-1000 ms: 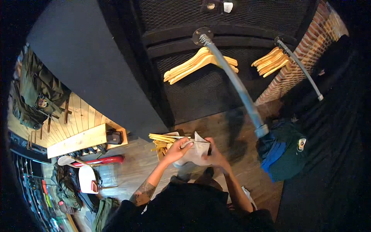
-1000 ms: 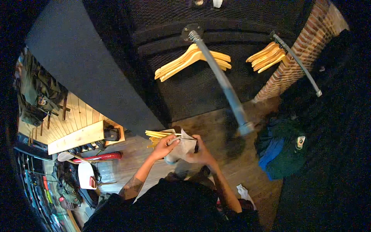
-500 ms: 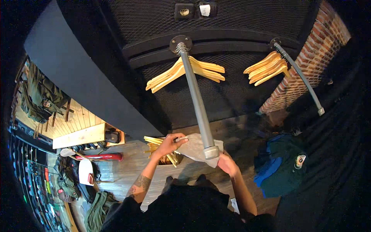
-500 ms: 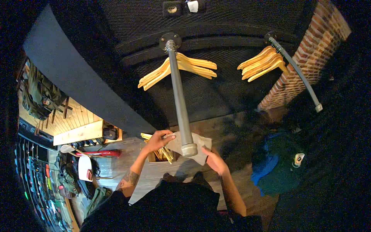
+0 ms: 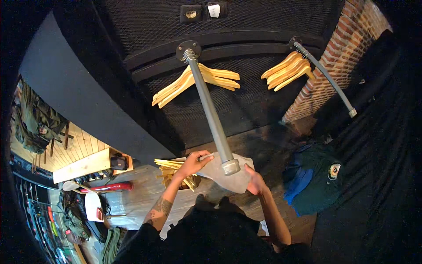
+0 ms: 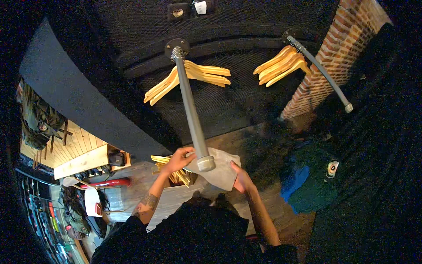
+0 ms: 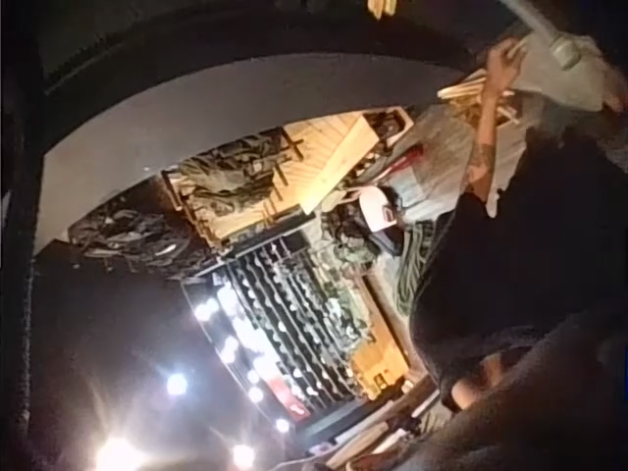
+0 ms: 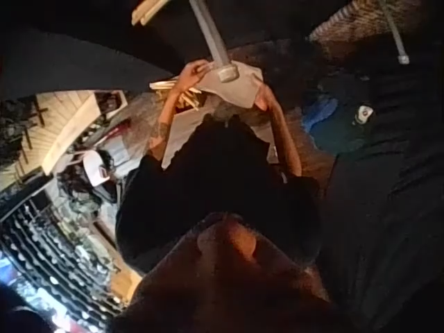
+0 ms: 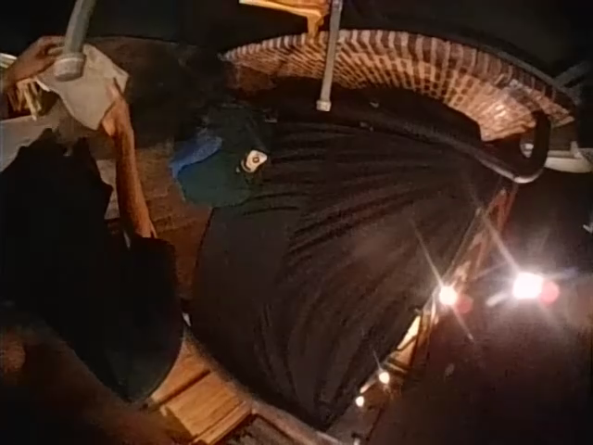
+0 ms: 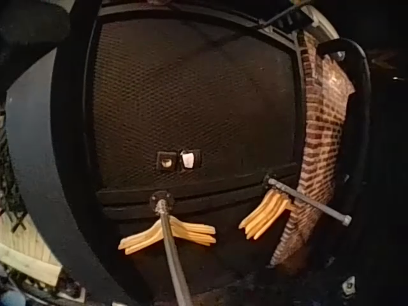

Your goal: Wiping down wooden clothes hangers on a rack with a cleaning cloth.

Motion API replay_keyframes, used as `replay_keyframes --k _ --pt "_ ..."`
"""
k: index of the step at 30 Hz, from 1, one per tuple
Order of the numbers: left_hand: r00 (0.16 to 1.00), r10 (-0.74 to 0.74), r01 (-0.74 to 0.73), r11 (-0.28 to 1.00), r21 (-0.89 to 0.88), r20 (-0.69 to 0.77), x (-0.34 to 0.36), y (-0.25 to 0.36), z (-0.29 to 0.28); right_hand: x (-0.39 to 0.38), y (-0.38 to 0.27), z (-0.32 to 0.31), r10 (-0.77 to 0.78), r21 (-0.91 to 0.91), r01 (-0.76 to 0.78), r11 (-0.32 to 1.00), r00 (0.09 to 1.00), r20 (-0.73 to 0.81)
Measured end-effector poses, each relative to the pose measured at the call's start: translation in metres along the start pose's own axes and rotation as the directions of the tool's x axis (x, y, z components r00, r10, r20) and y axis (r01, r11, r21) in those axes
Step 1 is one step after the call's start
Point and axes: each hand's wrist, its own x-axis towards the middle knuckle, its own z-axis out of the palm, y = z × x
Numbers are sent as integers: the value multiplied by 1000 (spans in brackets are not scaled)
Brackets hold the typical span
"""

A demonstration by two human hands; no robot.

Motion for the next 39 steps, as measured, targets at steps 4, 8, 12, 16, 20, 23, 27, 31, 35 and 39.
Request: replay_keyframes --k 4,8,12,16,20,23,27,31,35,39 --pt "989 142 -142 990 6 -29 -12 -11 -17 -6 16 22 -107 80 108 991 994 -13" --pt "997 76 -76 997 -4 4 -19 -23 -48 9 54 49 -207 439 139 888 972 111" --pt "1000 3 2 983 -183 31 -22 -30 -86 48 122 84 -302 432 304 849 950 -75" --pt "946 148 -153 988 -5 287 -26 -34 -129 94 179 126 -295 340 317 885 948 -118" --pt "896 122 -200 969 142 428 -25 -38 -169 116 210 156 -267 320 306 897 950 -160" --pt "895 105 -202 962 185 434 -22 -38 -183 126 222 175 -278 312 329 891 940 -195" --pt "742 219 -325 944 54 634 -5 -29 -187 136 225 192 -307 306 367 878 924 -228" --pt "619 158 -272 962 21 769 17 -14 -179 142 225 199 -328 285 397 872 908 -259" --pt "571 182 -250 967 -41 801 31 -10 -170 138 239 202 -290 288 365 885 918 -272" --pt "700 340 -555 813 177 628 38 -27 -169 132 253 201 -244 309 328 893 928 -281"
